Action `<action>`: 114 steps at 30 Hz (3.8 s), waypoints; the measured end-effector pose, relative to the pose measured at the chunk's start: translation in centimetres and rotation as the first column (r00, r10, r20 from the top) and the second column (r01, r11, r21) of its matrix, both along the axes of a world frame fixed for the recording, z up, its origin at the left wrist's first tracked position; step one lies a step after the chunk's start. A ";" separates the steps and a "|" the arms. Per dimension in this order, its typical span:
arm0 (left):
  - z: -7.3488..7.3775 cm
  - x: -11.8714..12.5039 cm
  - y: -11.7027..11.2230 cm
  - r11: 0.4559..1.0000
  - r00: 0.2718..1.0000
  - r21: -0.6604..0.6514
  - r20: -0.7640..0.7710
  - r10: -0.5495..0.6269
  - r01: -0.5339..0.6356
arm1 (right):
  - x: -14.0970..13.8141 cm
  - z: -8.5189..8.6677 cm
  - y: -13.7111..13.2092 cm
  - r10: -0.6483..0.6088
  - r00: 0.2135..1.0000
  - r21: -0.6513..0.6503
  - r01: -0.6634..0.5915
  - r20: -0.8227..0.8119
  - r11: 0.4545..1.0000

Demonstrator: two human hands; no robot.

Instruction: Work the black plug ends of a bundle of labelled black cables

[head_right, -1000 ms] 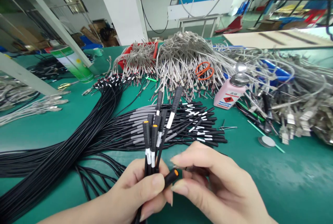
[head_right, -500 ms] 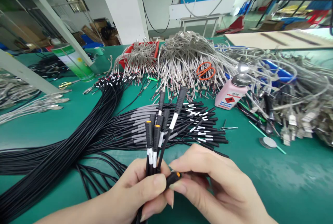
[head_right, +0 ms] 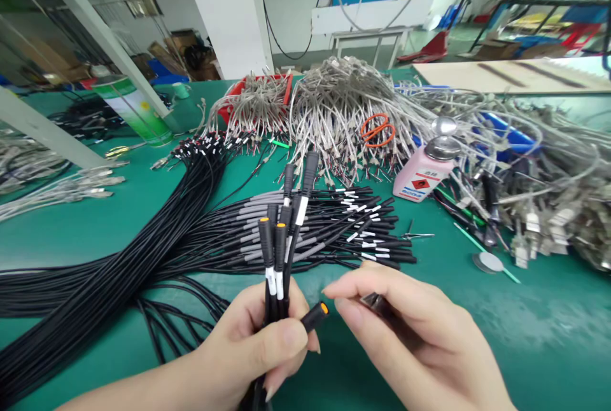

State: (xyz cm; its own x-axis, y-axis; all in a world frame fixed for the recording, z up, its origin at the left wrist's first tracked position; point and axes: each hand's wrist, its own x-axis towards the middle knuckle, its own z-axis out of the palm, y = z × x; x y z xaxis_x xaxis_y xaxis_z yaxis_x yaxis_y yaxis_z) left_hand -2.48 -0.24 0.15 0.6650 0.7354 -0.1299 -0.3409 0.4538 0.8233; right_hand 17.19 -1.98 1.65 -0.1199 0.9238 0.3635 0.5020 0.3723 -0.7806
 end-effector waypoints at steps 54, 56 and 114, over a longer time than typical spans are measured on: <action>-0.3 0.4 -0.2 0.997 0.998 0.053 0.009 0.056 -0.056 | -1.1 -0.4 -0.5 -0.077 0.991 -0.035 0.073 -0.114 0.997; -0.1 0.4 -0.2 0.996 0.998 0.049 0.003 0.068 -0.068 | -1.1 -0.5 -0.6 -0.073 0.990 -0.034 0.069 -0.118 0.997; 1.2 0.4 -0.4 0.995 0.992 -0.089 -0.125 0.037 -0.048 | -0.5 0.1 0.2 -0.063 0.970 -0.277 -0.004 -0.233 0.961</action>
State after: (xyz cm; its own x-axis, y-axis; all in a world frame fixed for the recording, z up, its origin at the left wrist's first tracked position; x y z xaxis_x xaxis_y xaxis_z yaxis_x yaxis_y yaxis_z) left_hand -2.09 -0.60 1.33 0.6083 0.7439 -0.2768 -0.2604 0.5165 0.8157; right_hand 16.69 -1.79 1.79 -0.0322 0.9933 0.1108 0.2968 0.1153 -0.9479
